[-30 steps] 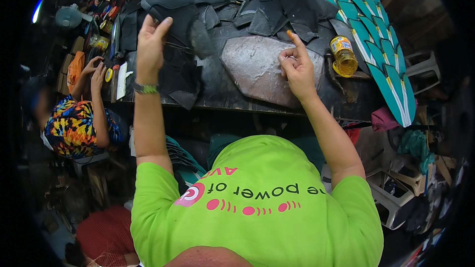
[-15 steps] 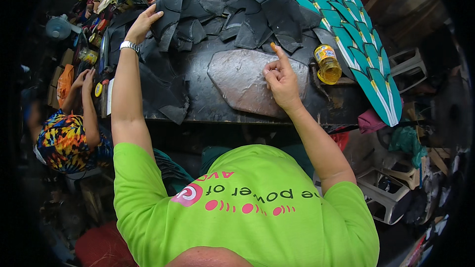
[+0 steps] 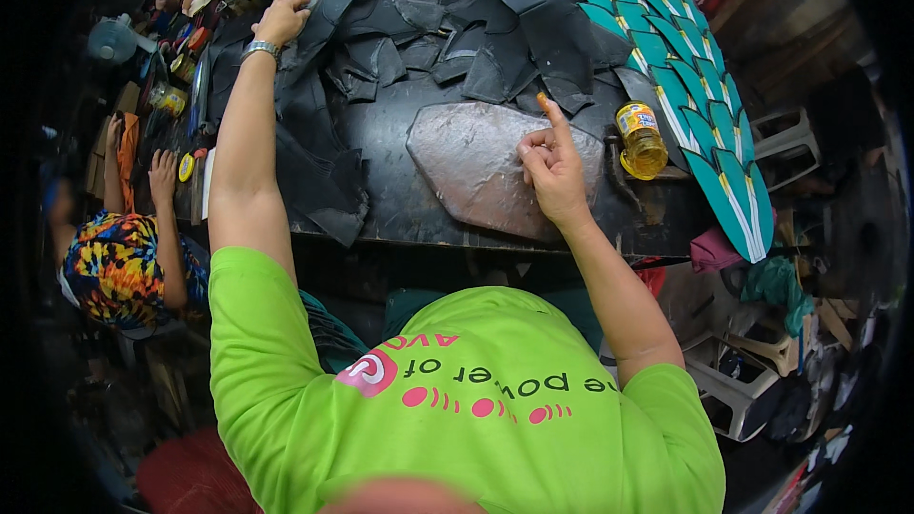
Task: The person repeatedly picks up black shoe parts from a pile on a table and applies a yellow substance from a small jar to the edges using a finger. The person turns the parts over and works on different edges before placing them back on the table.
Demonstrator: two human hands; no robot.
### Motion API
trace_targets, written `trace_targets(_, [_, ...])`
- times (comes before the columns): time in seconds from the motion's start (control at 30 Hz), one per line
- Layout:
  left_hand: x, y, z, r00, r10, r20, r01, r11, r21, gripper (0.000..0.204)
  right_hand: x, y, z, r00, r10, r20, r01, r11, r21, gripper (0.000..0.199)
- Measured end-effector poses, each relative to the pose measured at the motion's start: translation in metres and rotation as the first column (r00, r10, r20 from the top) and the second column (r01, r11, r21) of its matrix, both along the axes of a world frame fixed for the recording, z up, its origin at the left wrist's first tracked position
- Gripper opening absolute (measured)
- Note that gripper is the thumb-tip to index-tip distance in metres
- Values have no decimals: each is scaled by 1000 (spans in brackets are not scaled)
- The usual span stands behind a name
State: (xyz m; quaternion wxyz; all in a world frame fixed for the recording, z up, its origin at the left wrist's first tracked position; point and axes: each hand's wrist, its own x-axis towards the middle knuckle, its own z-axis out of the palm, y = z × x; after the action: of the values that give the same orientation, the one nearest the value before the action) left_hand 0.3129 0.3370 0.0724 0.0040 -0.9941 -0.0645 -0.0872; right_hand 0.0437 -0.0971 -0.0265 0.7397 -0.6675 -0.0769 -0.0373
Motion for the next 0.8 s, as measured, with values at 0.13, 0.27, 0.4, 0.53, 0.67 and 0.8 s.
trace_targets(0.13, [-36,10,-4,968,-67,244,107,982,-154,46,0,-1,-2,1000,-1,15,1,1000,-7,70])
trace_targets(0.27, [-128,39,-17,795,-21,606,211,947,-243,63,-2,-1,-4,998,11,54,-7,998,-63,72])
trace_targets(0.4, [-242,29,-60,782,396,482,124,659,-742,84,-4,4,0,999,4,53,0,997,-81,72])
trace_targets(0.53, [-298,-7,-101,883,419,212,225,19,-974,89,-9,22,14,981,51,187,10,951,-308,76])
trace_targets(0.67, [-294,-20,-101,935,308,176,228,-143,-963,101,3,87,27,916,275,291,-167,923,-345,78])
trace_targets(0.8, [-285,-24,-90,905,414,98,176,-154,-972,122,51,184,29,854,340,394,-194,910,-367,81])
